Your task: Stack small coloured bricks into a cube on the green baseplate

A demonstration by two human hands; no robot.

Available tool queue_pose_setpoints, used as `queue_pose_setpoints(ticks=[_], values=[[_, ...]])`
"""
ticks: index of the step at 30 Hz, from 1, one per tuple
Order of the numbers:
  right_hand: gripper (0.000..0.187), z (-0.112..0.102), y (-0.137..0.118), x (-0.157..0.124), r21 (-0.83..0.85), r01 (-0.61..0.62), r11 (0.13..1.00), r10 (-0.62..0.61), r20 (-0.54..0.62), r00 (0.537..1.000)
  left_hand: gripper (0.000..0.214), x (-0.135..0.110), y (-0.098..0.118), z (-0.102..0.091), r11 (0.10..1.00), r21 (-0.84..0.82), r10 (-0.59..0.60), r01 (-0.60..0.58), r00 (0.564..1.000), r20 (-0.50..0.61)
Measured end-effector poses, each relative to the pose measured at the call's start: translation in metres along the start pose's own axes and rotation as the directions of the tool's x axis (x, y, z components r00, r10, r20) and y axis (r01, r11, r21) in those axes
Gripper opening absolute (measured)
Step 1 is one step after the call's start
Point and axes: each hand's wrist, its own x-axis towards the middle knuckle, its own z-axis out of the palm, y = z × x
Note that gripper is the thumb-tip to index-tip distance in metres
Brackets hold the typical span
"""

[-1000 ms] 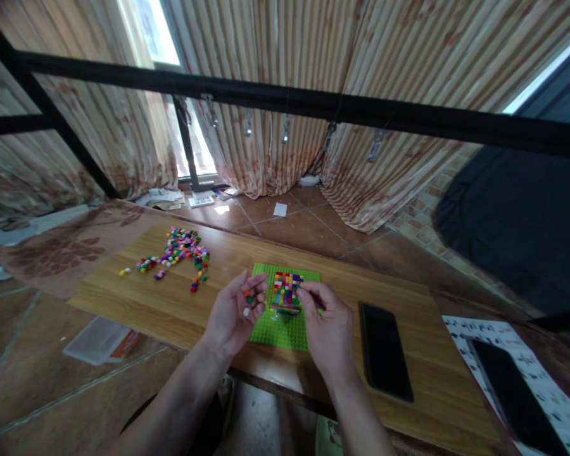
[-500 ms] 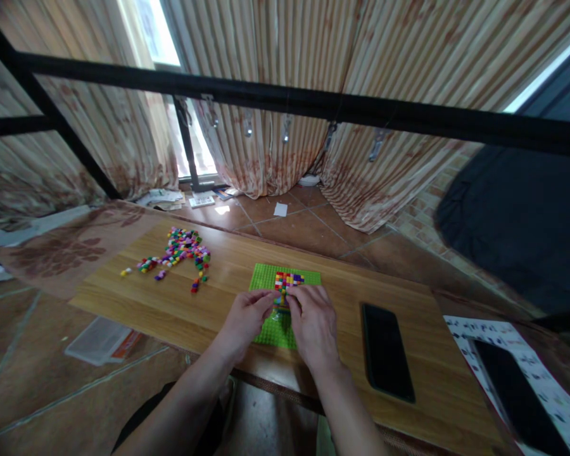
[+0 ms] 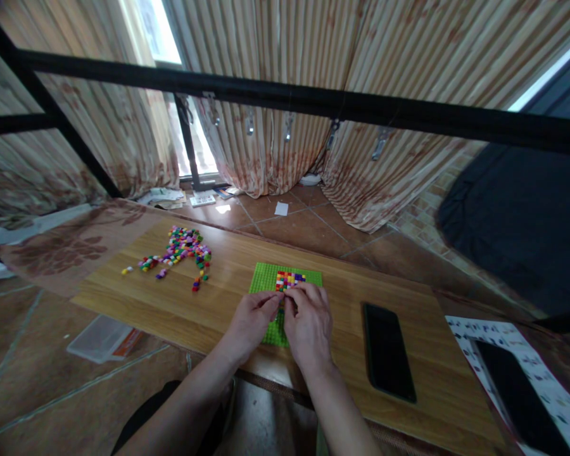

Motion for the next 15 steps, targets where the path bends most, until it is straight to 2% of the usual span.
queue_pose_setpoints(ticks=[3, 8, 11, 15], values=[[0.016, -0.001, 0.000, 0.000, 0.030, -0.046, 0.999, 0.046, -0.009, 0.999, 0.028, 0.000, 0.000, 0.000, 1.000, 0.015, 0.019, -0.019, 1.000, 0.008], [0.017, -0.007, 0.008, 0.003, 0.208, -0.183, 0.961, 0.191, -0.017, 0.981, 0.028, -0.001, 0.002, 0.000, 0.996, 0.076, 0.036, -0.037, 0.999, 0.011], [0.025, -0.005, 0.014, 0.003, 0.251, -0.272, 0.929, 0.290, -0.033, 0.957, 0.028, -0.002, 0.002, 0.000, 0.994, 0.102, 0.037, -0.038, 0.999, 0.015], [0.040, 0.006, 0.019, 0.001, 0.226, -0.350, 0.909, 0.364, -0.020, 0.931, 0.030, -0.003, 0.003, 0.000, 0.991, 0.122, 0.048, -0.050, 0.999, 0.019]])
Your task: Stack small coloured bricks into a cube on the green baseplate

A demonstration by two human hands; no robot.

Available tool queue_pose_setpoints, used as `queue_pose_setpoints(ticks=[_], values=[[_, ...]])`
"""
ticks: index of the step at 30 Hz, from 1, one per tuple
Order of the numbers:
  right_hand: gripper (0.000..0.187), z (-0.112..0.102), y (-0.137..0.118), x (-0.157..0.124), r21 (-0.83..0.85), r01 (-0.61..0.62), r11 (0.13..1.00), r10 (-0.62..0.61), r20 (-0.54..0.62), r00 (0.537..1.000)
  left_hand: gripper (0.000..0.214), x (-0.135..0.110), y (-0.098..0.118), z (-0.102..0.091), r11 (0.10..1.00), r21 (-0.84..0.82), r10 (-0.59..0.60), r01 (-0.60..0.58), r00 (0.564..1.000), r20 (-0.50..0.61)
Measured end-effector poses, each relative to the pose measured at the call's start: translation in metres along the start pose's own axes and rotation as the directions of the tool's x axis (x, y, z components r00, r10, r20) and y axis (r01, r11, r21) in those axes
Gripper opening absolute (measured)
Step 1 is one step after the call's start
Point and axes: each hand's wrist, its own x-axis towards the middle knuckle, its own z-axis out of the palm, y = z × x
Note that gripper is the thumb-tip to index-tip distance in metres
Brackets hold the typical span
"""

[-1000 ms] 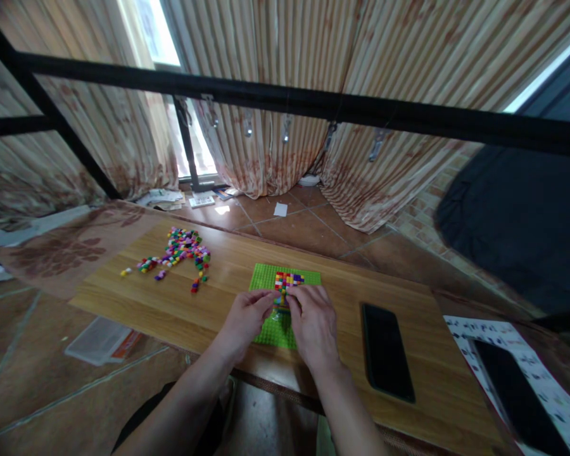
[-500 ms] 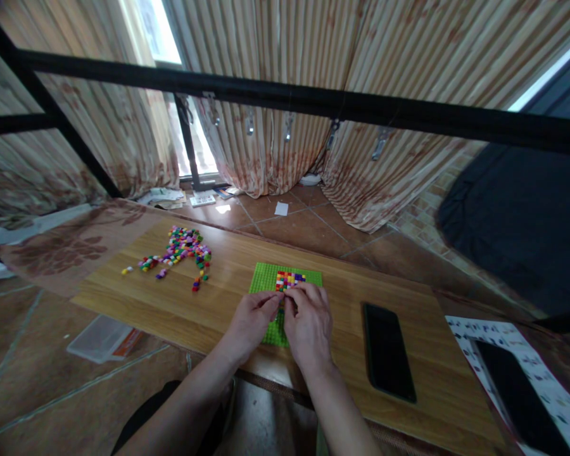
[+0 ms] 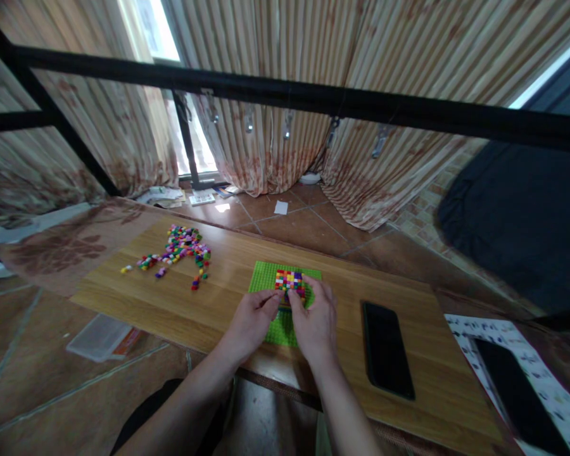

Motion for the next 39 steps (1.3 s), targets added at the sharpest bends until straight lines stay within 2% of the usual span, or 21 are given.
queue_pose_setpoints(ticks=[8, 15, 19, 21, 23, 25, 27, 29, 32, 34, 36, 39], values=[[0.048, 0.014, 0.006, -0.001, 0.138, -0.152, 0.979, 0.152, 0.004, 0.988, 0.030, -0.001, 0.003, 0.000, 0.999, 0.022, 0.029, -0.029, 1.000, 0.007], [0.048, 0.019, 0.002, -0.001, 0.190, -0.173, 0.966, 0.178, -0.005, 0.984, 0.029, -0.001, 0.001, 0.001, 1.000, 0.014, 0.015, -0.015, 1.000, -0.001], [0.048, 0.020, 0.001, -0.002, 0.210, -0.175, 0.962, 0.179, 0.000, 0.984, 0.026, -0.001, 0.000, 0.002, 0.998, -0.058, -0.013, 0.012, 1.000, -0.017], [0.048, 0.021, 0.001, -0.002, 0.228, -0.188, 0.955, 0.191, 0.006, 0.982, 0.023, -0.003, 0.005, 0.001, 0.979, -0.182, -0.102, 0.092, 0.994, -0.046], [0.048, 0.019, 0.000, -0.002, 0.258, -0.201, 0.945, 0.206, 0.010, 0.979, 0.023, -0.004, 0.013, -0.002, 0.884, -0.410, -0.253, 0.224, 0.967, -0.017], [0.049, 0.014, -0.001, -0.001, 0.278, -0.209, 0.938, 0.225, -0.028, 0.974, 0.030, -0.005, 0.022, -0.008, 0.678, -0.652, -0.371, 0.339, 0.924, 0.095], [0.048, 0.006, -0.004, 0.000, 0.290, -0.192, 0.938, 0.230, -0.101, 0.968, 0.034, -0.005, 0.030, -0.014, 0.488, -0.797, -0.393, 0.356, 0.905, 0.164], [0.043, -0.004, -0.011, 0.002, 0.315, -0.151, 0.937, 0.208, -0.156, 0.966, 0.037, -0.004, 0.035, -0.018, 0.381, -0.864, -0.383, 0.330, 0.906, 0.177], [0.030, -0.017, -0.026, 0.000, 0.371, -0.083, 0.925, 0.147, -0.148, 0.978, 0.043, -0.003, 0.038, -0.020, 0.293, -0.907, -0.343, 0.302, 0.919, 0.195], [0.022, -0.022, -0.038, -0.003, 0.368, -0.035, 0.929, 0.076, -0.097, 0.992, 0.046, -0.003, 0.039, -0.019, 0.245, -0.926, -0.308, 0.286, 0.929, 0.206], [0.016, -0.025, -0.048, -0.009, 0.350, 0.015, 0.937, -0.020, 0.011, 1.000, 0.048, -0.004, 0.040, -0.019, 0.208, -0.941, -0.278, 0.267, 0.939, 0.205], [0.012, -0.027, -0.060, -0.015, 0.324, 0.067, 0.944, -0.136, 0.196, 0.971, 0.051, -0.005, 0.040, -0.019, 0.180, -0.951, -0.239, 0.252, 0.949, 0.206]])
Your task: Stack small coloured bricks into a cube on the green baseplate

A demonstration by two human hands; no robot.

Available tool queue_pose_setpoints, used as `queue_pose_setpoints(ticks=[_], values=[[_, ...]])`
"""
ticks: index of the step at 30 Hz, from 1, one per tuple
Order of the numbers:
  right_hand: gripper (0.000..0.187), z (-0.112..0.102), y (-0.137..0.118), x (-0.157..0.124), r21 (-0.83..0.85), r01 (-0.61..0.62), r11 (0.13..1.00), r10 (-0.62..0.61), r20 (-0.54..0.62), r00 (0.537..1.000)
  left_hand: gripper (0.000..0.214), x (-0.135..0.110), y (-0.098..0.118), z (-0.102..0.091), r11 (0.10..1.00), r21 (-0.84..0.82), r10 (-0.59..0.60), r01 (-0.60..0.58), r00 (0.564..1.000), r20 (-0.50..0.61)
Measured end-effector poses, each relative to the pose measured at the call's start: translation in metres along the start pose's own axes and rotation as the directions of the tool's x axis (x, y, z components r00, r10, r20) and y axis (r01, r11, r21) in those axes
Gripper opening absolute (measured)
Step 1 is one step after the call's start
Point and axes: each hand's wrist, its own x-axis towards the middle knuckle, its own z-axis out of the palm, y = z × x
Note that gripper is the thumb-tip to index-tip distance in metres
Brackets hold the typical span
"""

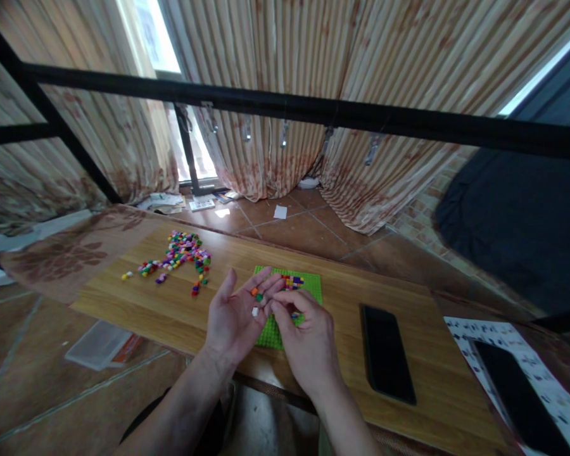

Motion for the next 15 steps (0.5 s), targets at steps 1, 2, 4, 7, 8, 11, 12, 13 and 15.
queue_pose_setpoints(ticks=[1, 2, 4, 7, 8, 11, 12, 13, 15], values=[[0.011, 0.001, -0.003, -0.001, -0.015, 0.007, 1.000, -0.007, 0.047, 0.999, 0.052, 0.000, 0.000, 0.000, 1.000, -0.005, 0.000, 0.000, 1.000, 0.015], [0.011, 0.002, -0.005, -0.002, -0.032, 0.013, 0.999, -0.010, 0.081, 0.997, 0.053, 0.000, 0.000, 0.000, 1.000, -0.008, 0.000, 0.000, 1.000, 0.027], [0.010, 0.004, -0.008, -0.004, -0.072, 0.016, 0.997, -0.007, 0.124, 0.992, 0.055, -0.001, 0.000, 0.000, 1.000, 0.001, 0.001, -0.001, 0.999, 0.043], [0.012, 0.009, -0.011, -0.006, -0.149, 0.025, 0.989, 0.001, 0.168, 0.986, 0.057, -0.002, -0.001, 0.001, 0.998, 0.055, 0.001, -0.003, 0.999, 0.052], [0.013, 0.011, -0.011, -0.007, -0.178, 0.033, 0.984, -0.001, 0.174, 0.985, 0.058, -0.002, -0.002, 0.002, 0.997, 0.078, 0.003, -0.007, 0.999, 0.050], [0.012, 0.016, -0.011, -0.009, -0.241, 0.061, 0.969, -0.017, 0.179, 0.984, 0.057, -0.004, -0.002, 0.004, 0.994, 0.112, 0.013, -0.017, 0.999, 0.037], [0.012, 0.017, -0.010, -0.009, -0.246, 0.071, 0.967, -0.028, 0.175, 0.984, 0.057, -0.004, -0.003, 0.004, 0.994, 0.110, 0.017, -0.021, 0.999, 0.034], [0.012, 0.017, -0.009, -0.009, -0.244, 0.081, 0.966, -0.039, 0.172, 0.984, 0.055, -0.004, -0.003, 0.004, 0.994, 0.102, 0.023, -0.026, 0.999, 0.033], [0.014, 0.013, -0.007, -0.007, -0.228, 0.087, 0.970, -0.051, 0.163, 0.985, 0.051, -0.002, -0.002, 0.004, 0.994, 0.094, 0.045, -0.047, 0.999, 0.020]])
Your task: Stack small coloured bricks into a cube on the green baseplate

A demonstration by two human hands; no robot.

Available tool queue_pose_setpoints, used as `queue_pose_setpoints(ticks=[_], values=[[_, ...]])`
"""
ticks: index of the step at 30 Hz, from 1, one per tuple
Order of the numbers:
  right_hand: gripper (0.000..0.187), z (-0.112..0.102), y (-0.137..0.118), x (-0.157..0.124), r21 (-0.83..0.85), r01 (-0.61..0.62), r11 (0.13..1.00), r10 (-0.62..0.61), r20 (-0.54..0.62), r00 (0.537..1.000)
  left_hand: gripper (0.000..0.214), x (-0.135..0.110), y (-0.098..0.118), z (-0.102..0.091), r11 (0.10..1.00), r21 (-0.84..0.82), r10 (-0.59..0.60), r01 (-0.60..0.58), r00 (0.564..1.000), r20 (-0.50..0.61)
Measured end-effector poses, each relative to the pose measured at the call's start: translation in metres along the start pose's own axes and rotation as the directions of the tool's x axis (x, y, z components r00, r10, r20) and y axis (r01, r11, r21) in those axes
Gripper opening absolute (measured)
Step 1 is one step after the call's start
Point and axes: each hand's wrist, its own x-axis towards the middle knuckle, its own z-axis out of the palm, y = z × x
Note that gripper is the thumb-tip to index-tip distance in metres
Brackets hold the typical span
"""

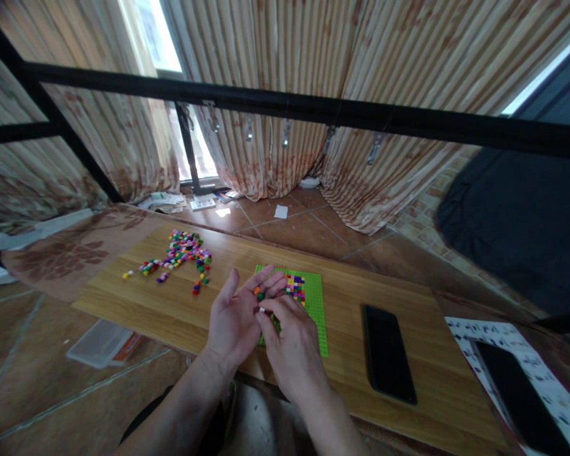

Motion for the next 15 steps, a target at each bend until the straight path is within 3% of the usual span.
queue_pose_setpoints(ticks=[4, 7, 15], values=[[0.021, -0.018, 0.013, 0.004, 0.036, -0.050, 0.998, 0.054, -0.104, 0.993, 0.030, 0.006, 0.000, -0.008, 0.989, 0.144, 0.043, -0.016, 0.981, -0.188], [0.027, -0.031, 0.027, 0.008, 0.024, -0.097, 0.995, 0.100, -0.202, 0.974, 0.018, 0.009, -0.002, -0.016, 0.947, 0.317, 0.061, 0.040, 0.952, -0.301], [0.024, -0.025, 0.042, 0.010, 0.006, -0.170, 0.985, 0.169, -0.160, 0.973, 0.020, 0.010, -0.012, -0.019, 0.734, 0.677, 0.118, 0.061, 0.969, -0.216]])
